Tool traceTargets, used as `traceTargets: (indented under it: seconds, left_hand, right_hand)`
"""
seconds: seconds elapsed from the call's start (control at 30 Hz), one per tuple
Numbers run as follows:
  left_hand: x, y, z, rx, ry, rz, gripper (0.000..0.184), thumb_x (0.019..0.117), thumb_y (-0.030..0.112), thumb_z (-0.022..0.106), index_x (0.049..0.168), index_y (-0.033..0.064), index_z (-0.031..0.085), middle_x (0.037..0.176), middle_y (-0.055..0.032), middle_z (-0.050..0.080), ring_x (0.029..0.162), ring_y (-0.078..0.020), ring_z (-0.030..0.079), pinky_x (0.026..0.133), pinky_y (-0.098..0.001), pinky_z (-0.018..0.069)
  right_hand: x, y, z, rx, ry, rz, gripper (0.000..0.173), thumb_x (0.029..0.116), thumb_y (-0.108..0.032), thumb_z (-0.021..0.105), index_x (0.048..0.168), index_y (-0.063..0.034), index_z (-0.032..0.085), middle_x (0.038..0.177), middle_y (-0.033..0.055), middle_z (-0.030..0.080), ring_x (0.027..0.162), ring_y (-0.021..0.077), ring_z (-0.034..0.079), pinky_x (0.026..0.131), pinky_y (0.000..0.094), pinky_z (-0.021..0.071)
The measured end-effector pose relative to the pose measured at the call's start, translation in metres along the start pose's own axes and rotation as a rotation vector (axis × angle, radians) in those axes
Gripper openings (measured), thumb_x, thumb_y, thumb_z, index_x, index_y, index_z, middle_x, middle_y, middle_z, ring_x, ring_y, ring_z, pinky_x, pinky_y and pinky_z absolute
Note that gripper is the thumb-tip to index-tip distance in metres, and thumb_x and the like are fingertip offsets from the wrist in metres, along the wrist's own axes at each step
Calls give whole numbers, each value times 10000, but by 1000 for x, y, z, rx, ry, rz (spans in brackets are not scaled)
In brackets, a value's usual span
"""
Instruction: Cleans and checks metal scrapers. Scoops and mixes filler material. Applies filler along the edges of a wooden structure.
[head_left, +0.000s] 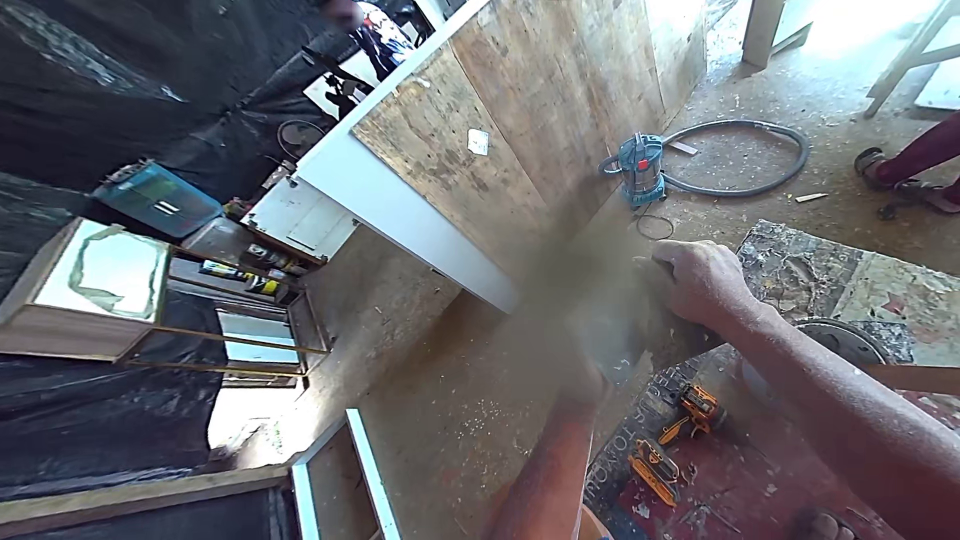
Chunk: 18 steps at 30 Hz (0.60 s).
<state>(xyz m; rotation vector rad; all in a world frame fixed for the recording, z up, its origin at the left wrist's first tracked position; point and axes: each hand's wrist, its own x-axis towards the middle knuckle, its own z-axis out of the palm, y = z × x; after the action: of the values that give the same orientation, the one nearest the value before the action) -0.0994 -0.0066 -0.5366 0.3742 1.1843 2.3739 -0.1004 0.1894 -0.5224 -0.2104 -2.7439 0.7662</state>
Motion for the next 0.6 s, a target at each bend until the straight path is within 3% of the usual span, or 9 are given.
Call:
traceTargets:
  seconds: [0.13,0.27,0.37,0.6]
  left_hand:
    - [-5,-6,-1,101,18,7,890,668,847,677,1262,185,630,1115,-2,736,1068,-115,702,943,-354,582]
    - [-7,-10,-2,219,39,-2,1010,673,883,629,1353,141,544,1177,6,704,1121,-100,669,992,-344,553]
    - [-7,-8,3,225,55,4,954,671,871,637,1310,164,585,1135,26,722,1079,-78,686,957,-313,568]
    - [-7,-11,2,284,53,-26,1073,663,910,599,1382,118,518,1195,16,689,1127,-78,656,992,-317,546]
  right_hand:
    - [-3,3,11,-31,45,-55,456,1011,-459,480,675,-156,541,589,40,556,575,273,606,483,482,411]
    - [-5,2,19,-49,90,-129,431,992,-427,495,671,-143,544,602,52,566,572,281,609,475,479,408]
    - [-4,7,23,-12,67,-132,436,1001,-432,493,679,-144,553,599,47,565,571,274,607,480,482,414]
    - [-6,13,30,17,52,-113,408,992,-389,514,665,-144,531,568,44,540,552,270,591,479,479,403]
